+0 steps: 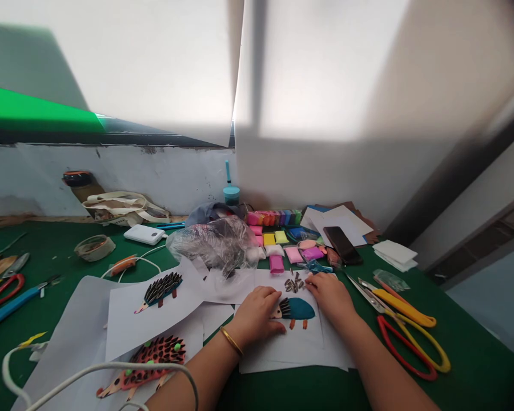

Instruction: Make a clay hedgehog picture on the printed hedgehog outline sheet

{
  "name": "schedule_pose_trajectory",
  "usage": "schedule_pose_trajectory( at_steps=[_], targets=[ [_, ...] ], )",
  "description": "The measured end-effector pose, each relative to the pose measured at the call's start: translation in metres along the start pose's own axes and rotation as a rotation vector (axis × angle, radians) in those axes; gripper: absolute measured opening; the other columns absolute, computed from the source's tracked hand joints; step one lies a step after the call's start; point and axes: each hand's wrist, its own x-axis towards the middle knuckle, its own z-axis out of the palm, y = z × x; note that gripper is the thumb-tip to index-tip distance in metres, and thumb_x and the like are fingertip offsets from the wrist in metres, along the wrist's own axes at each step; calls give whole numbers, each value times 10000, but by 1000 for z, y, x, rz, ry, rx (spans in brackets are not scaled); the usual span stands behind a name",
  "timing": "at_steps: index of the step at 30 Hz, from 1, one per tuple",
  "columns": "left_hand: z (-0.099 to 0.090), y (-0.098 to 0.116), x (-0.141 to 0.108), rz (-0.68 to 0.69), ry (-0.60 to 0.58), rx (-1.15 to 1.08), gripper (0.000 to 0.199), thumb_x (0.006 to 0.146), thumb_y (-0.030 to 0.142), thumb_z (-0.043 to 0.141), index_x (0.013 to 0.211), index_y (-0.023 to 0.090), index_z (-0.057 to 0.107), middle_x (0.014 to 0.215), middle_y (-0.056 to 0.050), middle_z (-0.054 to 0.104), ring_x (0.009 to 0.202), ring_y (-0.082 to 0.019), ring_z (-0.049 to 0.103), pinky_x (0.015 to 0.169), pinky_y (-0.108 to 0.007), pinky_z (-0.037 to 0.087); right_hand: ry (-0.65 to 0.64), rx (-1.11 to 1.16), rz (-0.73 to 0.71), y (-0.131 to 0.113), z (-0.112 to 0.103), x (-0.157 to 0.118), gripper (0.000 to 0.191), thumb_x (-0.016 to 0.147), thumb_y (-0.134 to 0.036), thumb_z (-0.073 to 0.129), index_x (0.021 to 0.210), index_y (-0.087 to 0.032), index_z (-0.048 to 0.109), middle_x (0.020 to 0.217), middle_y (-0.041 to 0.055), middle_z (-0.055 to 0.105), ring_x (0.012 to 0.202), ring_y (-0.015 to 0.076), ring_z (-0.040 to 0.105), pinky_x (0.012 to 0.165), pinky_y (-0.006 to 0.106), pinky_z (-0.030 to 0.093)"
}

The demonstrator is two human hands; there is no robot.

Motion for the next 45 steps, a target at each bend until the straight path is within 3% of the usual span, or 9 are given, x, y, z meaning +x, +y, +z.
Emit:
schedule_pose_trajectory(
  at_steps=[4,12,20,25,28,31,34,37,45],
  targets=[
    [1,-1,-1,-4,6,-10,802,605,473,882,1292,233,545,1267,-101,574,1169,-299,519,1026,-408,421,-19,-36,-15,-3,-3,6,148,896,-243,557,885,-234,704,942,43,685,911,211,575,725,290,359],
    [-2,1,0,3,-8,-10,787,606,461,884,1276,216,551,1263,-103,575,1157,-301,521,1009,-417,432,35,-151,93,6,5,4,255,962,-223,436,944,-160,682,956,135,686,909,255,596,710,325,370],
    [-1,1,-1,-8,-1,-17,760,620,461,875,1270,232,556,1270,-100,574,1162,-303,519,1011,-420,428,17,-103,103,25,-3,-10,183,919,-269,516,899,-208,688,945,90,694,897,242,610,709,313,374],
    [-3,2,-1,-7,-14,-20,772,628,471,866,1289,228,549,1283,-108,567,1182,-313,511,1022,-432,423,-5,-145,136,25,-2,-14,185,911,-203,488,870,-177,666,916,119,682,889,268,613,701,331,386],
    [-3,3,-1,-8,-5,-19,762,635,474,861,1287,231,550,1281,-103,567,1186,-308,508,1027,-428,418,20,-7,149,16,-3,-15,236,929,-199,433,972,-169,663,951,128,685,911,263,623,743,346,423],
    [-1,2,-1,-6,-9,-18,753,642,473,856,1288,242,545,1276,-100,567,1185,-307,508,1027,-430,413,110,292,31,0,-3,-19,313,952,-247,382,1152,-208,620,1133,110,655,1050,240,601,867,355,452],
    [0,1,0,-5,1,-16,753,637,468,861,1282,243,545,1273,-100,568,1180,-309,510,1022,-433,415,137,524,-83,-15,-1,-27,292,957,-325,370,1037,-231,635,1045,85,653,1014,235,600,887,374,474],
    [0,1,0,3,10,-14,760,624,464,870,1272,231,549,1266,-101,573,1170,-308,515,1016,-429,423,89,684,-44,-23,1,-34,242,930,-341,407,921,-222,618,947,71,641,845,216,627,828,377,505],
    [1,0,0,-1,10,-19,753,635,467,862,1281,245,545,1267,-97,572,1173,-309,517,1021,-435,418,5,713,-77,-23,4,-38,227,877,-303,467,945,-239,673,1007,68,682,971,242,624,897,401,497]
  ],
)
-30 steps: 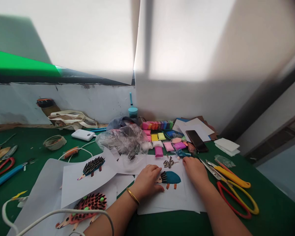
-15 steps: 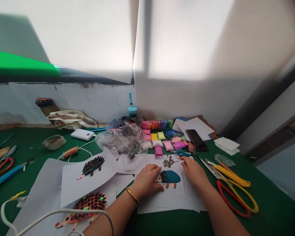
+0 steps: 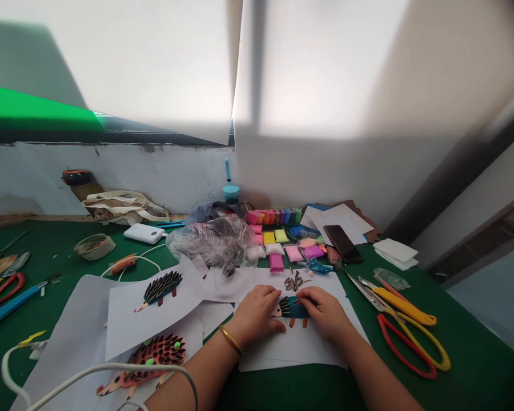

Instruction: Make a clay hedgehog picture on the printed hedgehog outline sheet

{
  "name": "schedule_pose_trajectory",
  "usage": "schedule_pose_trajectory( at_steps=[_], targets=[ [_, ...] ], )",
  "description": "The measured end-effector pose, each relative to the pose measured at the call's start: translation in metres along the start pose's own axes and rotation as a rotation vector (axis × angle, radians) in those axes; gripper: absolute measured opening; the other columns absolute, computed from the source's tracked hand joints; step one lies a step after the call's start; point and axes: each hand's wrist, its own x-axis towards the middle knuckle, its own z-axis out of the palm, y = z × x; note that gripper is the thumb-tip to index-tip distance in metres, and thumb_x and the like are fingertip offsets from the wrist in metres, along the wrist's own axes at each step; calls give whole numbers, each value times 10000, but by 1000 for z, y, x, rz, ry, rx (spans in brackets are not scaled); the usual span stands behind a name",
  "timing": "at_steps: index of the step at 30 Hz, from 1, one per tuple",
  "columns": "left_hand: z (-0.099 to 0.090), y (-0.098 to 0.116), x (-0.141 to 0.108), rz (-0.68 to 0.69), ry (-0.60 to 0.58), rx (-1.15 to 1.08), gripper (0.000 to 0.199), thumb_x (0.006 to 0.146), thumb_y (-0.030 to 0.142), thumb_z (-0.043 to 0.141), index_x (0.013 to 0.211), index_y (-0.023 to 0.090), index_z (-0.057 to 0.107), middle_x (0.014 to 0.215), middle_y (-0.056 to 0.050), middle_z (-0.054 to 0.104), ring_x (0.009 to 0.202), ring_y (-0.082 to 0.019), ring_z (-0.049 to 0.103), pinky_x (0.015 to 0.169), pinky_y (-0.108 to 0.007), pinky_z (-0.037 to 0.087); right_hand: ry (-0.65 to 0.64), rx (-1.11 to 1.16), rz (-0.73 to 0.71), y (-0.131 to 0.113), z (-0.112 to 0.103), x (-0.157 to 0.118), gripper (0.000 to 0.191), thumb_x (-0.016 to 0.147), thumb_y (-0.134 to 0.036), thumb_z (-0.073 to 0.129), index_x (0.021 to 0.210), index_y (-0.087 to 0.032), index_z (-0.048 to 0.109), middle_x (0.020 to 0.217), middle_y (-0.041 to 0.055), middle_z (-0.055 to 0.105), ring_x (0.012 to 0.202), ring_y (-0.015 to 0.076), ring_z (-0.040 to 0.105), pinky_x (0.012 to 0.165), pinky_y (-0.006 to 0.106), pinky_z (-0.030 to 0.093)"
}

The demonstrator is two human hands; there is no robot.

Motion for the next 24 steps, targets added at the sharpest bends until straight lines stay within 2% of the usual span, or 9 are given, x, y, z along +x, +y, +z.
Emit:
schedule_pose_trajectory(
  at_steps=[10,24],
  targets=[
    [1,-1,0,12,3,8,772,624,447,878,1285,231,542,1266,-101,576,1171,-306,518,1020,-427,418,-49,-108,-66,-5,4,-3,164,852,-226,490,846,-222,653,920,52,633,862,205,605,761,328,496],
    [1,0,0,15,10,24,793,601,459,889,1274,218,545,1259,-100,586,1159,-303,527,1010,-422,429,-14,-236,-193,-7,13,-2,126,855,-156,525,816,-200,637,883,43,596,870,199,560,776,321,438]
  ],
)
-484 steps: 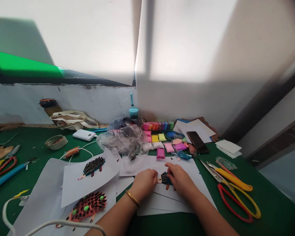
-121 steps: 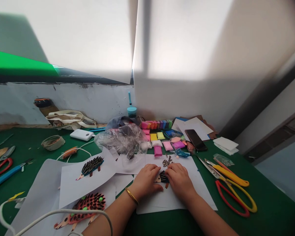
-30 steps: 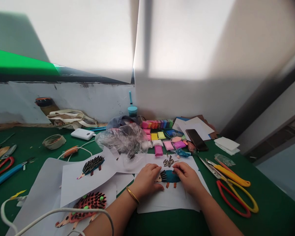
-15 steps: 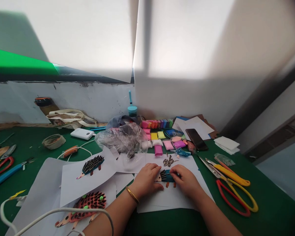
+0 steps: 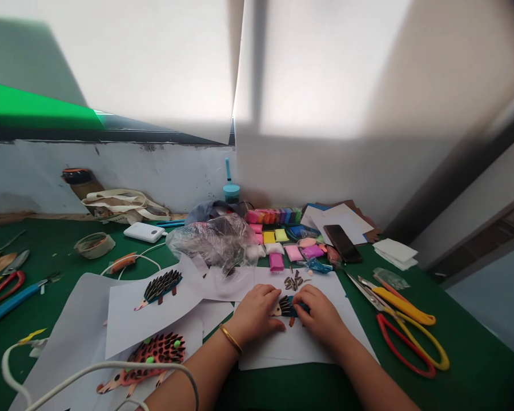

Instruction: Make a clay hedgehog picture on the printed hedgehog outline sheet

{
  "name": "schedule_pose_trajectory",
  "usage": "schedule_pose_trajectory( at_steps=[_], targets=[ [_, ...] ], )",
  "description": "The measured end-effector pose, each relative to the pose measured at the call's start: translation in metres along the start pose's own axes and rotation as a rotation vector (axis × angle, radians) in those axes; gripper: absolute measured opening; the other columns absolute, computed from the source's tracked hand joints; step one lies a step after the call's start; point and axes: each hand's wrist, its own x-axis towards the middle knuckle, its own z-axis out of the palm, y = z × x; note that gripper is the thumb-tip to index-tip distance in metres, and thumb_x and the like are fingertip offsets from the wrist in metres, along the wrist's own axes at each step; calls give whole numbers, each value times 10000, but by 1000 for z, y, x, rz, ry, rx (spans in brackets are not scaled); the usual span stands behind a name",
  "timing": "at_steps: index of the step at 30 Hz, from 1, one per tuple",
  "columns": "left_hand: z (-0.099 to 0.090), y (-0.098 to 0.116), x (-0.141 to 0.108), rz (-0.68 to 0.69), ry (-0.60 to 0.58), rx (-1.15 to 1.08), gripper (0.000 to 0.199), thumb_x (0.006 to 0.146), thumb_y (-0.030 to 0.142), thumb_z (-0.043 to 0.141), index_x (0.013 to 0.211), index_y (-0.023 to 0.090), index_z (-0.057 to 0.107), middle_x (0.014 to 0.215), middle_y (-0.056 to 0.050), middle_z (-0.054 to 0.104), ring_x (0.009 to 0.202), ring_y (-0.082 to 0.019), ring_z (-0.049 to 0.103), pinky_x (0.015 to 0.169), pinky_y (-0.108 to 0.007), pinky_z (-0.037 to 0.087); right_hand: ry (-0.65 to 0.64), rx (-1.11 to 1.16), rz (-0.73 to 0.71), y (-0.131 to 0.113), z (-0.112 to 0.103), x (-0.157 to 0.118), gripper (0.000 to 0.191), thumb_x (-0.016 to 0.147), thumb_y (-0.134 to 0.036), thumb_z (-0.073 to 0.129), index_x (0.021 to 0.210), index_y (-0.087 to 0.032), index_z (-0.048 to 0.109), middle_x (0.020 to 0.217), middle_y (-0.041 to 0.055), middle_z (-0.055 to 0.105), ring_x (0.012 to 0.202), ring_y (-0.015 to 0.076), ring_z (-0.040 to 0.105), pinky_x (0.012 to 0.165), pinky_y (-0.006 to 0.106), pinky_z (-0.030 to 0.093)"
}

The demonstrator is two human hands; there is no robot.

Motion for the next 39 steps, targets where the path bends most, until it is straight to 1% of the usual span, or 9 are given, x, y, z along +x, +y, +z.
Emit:
schedule_pose_trajectory(
  at_steps=[6,11,15,20,24,27,31,39],
  targets=[
    [0,0,1,7,1,10,796,606,467,884,1276,202,546,1254,-106,587,1161,-301,526,1015,-423,430,33,-70,-42,-1,4,0,117,848,-148,543,807,-199,640,853,42,598,847,202,557,764,318,428],
    [1,-1,0,6,8,9,777,612,469,880,1267,210,553,1246,-100,589,1155,-299,529,1010,-417,434,34,-121,-72,-1,8,-1,117,845,-141,546,812,-193,645,844,48,601,835,205,554,756,322,423],
    [2,-1,0,6,7,8,799,605,455,888,1282,204,545,1256,-105,587,1169,-302,523,1021,-418,427,11,-105,-57,-1,7,-1,128,855,-145,538,823,-195,651,857,49,604,852,209,556,774,332,427],
    [2,-2,0,12,6,8,813,602,470,884,1289,204,540,1265,-108,582,1163,-304,525,1017,-426,429,-22,-4,17,4,-3,-1,92,817,-173,601,886,-206,653,928,55,611,912,217,562,802,339,443],
    [3,-3,0,18,11,7,815,601,472,885,1288,205,538,1266,-107,580,1163,-304,525,1014,-426,429,-54,36,51,8,-7,-1,77,816,-178,603,862,-211,656,918,51,601,896,213,565,790,337,449],
    [3,-3,0,12,10,-1,803,610,480,879,1288,217,537,1263,-104,580,1168,-305,522,1009,-426,430,-65,36,13,8,-3,0,94,851,-182,571,850,-210,662,900,48,598,880,206,566,783,332,448],
    [3,-3,0,15,12,-4,794,610,485,877,1281,226,541,1255,-98,583,1158,-305,525,1006,-425,430,-37,-23,-44,5,2,0,127,886,-182,536,842,-200,654,896,52,602,864,203,560,773,332,442],
    [4,-2,0,11,12,5,801,610,482,877,1286,213,542,1250,-103,586,1158,-304,523,1010,-427,430,6,-115,-91,2,6,0,131,879,-144,537,825,-194,646,864,50,608,837,200,560,776,325,437]
  ],
)
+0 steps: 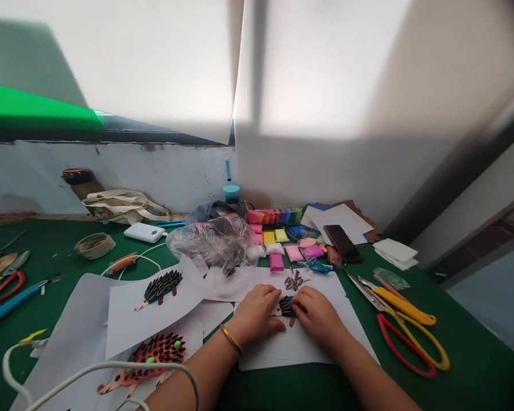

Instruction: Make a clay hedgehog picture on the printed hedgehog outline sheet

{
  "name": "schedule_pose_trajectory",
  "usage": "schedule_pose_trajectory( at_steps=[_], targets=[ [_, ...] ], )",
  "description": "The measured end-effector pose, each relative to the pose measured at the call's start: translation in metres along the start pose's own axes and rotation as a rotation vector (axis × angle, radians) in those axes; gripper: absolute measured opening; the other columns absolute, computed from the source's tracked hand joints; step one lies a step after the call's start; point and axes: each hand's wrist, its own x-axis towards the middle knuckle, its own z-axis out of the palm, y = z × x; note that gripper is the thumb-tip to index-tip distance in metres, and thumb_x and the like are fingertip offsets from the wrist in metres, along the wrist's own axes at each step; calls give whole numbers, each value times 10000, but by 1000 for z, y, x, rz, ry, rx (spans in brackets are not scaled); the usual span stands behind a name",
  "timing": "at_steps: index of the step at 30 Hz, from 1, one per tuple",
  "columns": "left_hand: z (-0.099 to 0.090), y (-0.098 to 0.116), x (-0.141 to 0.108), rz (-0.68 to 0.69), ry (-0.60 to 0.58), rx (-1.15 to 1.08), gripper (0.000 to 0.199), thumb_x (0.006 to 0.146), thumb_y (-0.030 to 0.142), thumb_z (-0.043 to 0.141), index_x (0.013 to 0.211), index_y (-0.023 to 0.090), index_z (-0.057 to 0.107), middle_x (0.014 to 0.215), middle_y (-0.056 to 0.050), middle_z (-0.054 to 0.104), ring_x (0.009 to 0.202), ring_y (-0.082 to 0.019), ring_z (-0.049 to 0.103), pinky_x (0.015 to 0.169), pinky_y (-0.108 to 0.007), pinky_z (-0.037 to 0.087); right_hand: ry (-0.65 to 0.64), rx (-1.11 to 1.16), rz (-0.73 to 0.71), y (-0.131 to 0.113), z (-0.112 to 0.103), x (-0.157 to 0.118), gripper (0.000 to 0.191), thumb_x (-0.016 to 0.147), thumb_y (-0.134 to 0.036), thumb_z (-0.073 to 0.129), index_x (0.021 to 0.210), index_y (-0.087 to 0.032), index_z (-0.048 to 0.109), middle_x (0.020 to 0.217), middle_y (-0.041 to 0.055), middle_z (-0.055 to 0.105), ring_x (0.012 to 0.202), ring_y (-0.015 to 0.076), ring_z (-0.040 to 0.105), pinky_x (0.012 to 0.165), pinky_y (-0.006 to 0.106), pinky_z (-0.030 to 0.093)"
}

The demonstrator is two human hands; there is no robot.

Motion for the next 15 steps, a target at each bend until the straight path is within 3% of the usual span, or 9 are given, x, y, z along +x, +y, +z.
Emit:
schedule_pose_trajectory(
  at_steps=[15],
  targets=[
    [0,0,0,-2,-7,-8,794,612,478,877,1285,220,545,1255,-100,585,1157,-301,524,1016,-423,426,-41,-14,13,-2,-3,1,159,886,-169,512,830,-193,660,870,57,616,839,203,557,774,337,438]
  ],
)
